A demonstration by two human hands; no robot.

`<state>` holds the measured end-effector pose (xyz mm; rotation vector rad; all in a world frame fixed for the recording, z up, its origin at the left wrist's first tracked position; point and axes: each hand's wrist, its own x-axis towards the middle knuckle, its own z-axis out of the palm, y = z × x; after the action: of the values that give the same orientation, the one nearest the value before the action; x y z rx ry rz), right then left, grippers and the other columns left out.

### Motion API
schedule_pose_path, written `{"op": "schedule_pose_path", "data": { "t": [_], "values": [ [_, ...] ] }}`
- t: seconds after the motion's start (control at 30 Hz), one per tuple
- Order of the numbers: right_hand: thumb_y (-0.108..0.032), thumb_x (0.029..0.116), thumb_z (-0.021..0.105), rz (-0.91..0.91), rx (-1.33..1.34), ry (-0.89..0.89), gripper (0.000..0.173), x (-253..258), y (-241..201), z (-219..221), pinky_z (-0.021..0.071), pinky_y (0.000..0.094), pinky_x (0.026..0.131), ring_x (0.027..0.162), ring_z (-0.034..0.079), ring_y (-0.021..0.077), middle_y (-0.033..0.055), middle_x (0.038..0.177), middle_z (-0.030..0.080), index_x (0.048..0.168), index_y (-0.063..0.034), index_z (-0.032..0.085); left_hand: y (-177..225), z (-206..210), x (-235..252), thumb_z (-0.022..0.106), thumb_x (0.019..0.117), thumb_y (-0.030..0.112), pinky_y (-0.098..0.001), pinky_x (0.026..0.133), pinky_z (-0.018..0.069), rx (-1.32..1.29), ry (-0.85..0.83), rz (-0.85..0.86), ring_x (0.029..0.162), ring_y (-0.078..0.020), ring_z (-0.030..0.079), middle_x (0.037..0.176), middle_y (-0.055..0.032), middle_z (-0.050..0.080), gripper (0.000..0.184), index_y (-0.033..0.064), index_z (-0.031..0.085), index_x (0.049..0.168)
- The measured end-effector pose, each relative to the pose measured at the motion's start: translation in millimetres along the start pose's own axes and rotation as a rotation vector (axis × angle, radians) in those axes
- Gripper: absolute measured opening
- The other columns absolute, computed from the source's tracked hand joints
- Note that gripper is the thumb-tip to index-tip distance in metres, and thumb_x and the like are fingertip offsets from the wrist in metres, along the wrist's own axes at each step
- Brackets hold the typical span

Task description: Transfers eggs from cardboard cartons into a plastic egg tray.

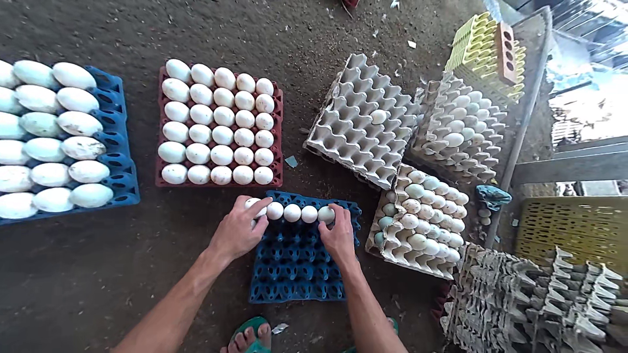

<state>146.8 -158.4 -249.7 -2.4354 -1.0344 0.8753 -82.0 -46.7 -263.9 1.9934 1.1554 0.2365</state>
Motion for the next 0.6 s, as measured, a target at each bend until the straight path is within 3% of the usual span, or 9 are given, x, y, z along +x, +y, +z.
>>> {"op": "schedule_pose_path", "data": {
  "t": [0.13,0.27,0.4,0.6],
  "values": [
    [-0.02,0.0946,0.068,-0.022,-0.028,-0.028,0.048,-10.0,7.5,-9.1,0.05,0.0496,0.102,0.124,0.059,0.0372,0.021,0.14,0.058,0.139,-0.0048,0.06,32.2,-13.4,7.9,0.059,0.0959,0.033,-0.057,0.086,0.0551,-0.04,-0.038,0.079,0.102,-0.0381,0.068,0.13,-0.0247,0.061,0.064,0.0044,0.045,0.152],
    [-0.022,0.0954,0.066,0.001,0.004,0.006,0.046,-43.2,32.7,-37.6,0.0535,0.0463,0.098,0.122,0.061,0.0346,0.0223,0.138,0.059,0.136,-0.0025,0.062,82.2,4.4,44.8,0.069,0.0957,0.034,-0.0587,0.084,0.0562,0.015,-0.256,0.283,0.101,-0.0389,0.07,0.126,-0.0222,0.065,0.053,0.0011,0.059,0.136],
    [-0.019,0.0951,0.066,0.042,-0.011,0.108,0.044,-78.7,58.6,-75.3,0.057,0.0437,0.093,0.118,0.064,0.0316,0.0216,0.135,0.061,0.135,-0.0011,0.062,135.7,50.7,83.0,0.066,0.098,0.031,-0.057,0.081,0.0541,0.171,-0.46,0.511,0.1,-0.0403,0.068,0.119,-0.0224,0.066,0.045,0.0038,0.061,0.133],
    [-0.019,0.0944,0.067,0.124,0.001,0.245,0.044,-120.8,66.8,-104.8,0.0587,0.041,0.088,0.115,0.066,0.0284,0.0183,0.136,0.061,0.135,-0.0023,0.062,160.4,90.3,104.8,0.063,0.0995,0.018,-0.0587,0.091,0.0473,0.483,-0.746,0.463,0.114,-0.0429,0.061,0.124,-0.0242,0.062,0.033,0.002,0.062,0.128]
  ]
}}
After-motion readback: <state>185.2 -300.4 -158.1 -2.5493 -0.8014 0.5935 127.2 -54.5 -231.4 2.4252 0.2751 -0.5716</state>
